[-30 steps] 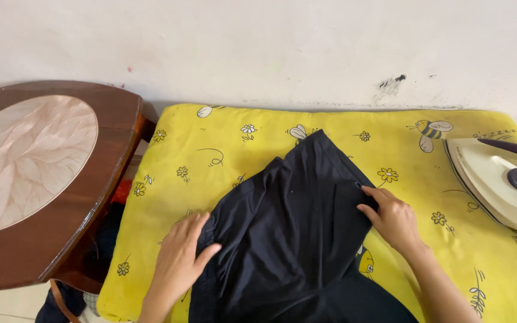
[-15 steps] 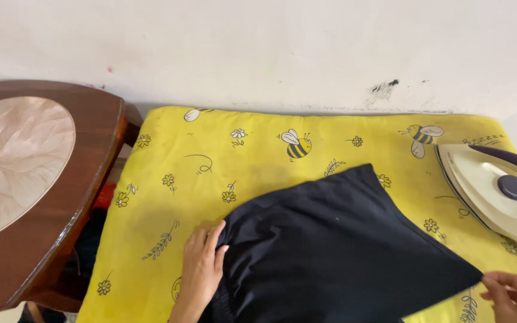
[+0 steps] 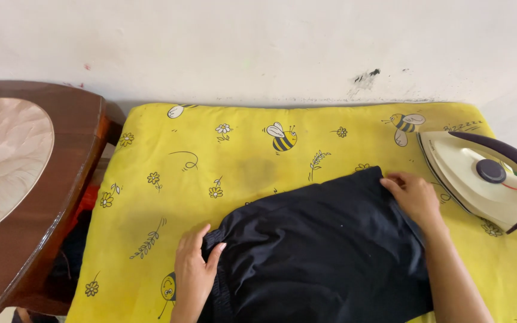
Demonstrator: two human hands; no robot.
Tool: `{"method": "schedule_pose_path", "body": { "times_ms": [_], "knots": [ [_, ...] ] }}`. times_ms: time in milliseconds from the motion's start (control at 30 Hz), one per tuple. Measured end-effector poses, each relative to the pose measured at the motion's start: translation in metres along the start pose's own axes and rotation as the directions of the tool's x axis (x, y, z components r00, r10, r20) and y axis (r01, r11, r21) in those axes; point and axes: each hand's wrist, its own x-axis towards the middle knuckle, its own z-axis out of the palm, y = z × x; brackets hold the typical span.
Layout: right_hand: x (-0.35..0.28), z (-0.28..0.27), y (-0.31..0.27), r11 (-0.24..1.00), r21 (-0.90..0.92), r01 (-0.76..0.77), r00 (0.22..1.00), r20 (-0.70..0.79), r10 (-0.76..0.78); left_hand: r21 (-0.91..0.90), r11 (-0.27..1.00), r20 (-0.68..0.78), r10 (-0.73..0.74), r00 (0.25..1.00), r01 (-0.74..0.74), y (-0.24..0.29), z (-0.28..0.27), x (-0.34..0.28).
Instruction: The person irons a black t-shirt on a yellow patterned surface. They use a white electric iron to smooth the fabric, repeatedly adjusting the shirt's position and flipping it over to iron different sections.
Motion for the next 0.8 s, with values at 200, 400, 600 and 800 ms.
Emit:
{"method": "schedule_pose_path", "body": {
  "times_ms": [200, 400, 600, 800],
  "knots": [
    [0.050, 0.057, -0.010, 0.994, 0.105, 0.031, 0.983, -0.184, -0.011, -0.152, 0.953, 0.010, -0.265, 0.964, 0.263, 0.013, -0.005, 0.007],
    [0.098, 0.043, 0.005, 0.691, 0.722, 0.035, 0.898, -0.326, 0.295, -0.702, 0.624, 0.047, -0.439, 0.897, 0.343, 0.031, -0.015, 0.067],
    [0.160, 0.046, -0.016, 0.958, 0.249, 0.141, 0.752, -0.656, 0.060, -0.132, 0.980, -0.161, -0.167, 0.973, 0.147, 0.016, 0.023, 0.149],
    [0.198, 0.093, -0.039, 0.988, -0.141, 0.070, 0.762, -0.631, -0.144, 0.256, 0.950, -0.107, -0.154, 0.982, 0.177, -0.024, 0.053, 0.162]
  ]
}}
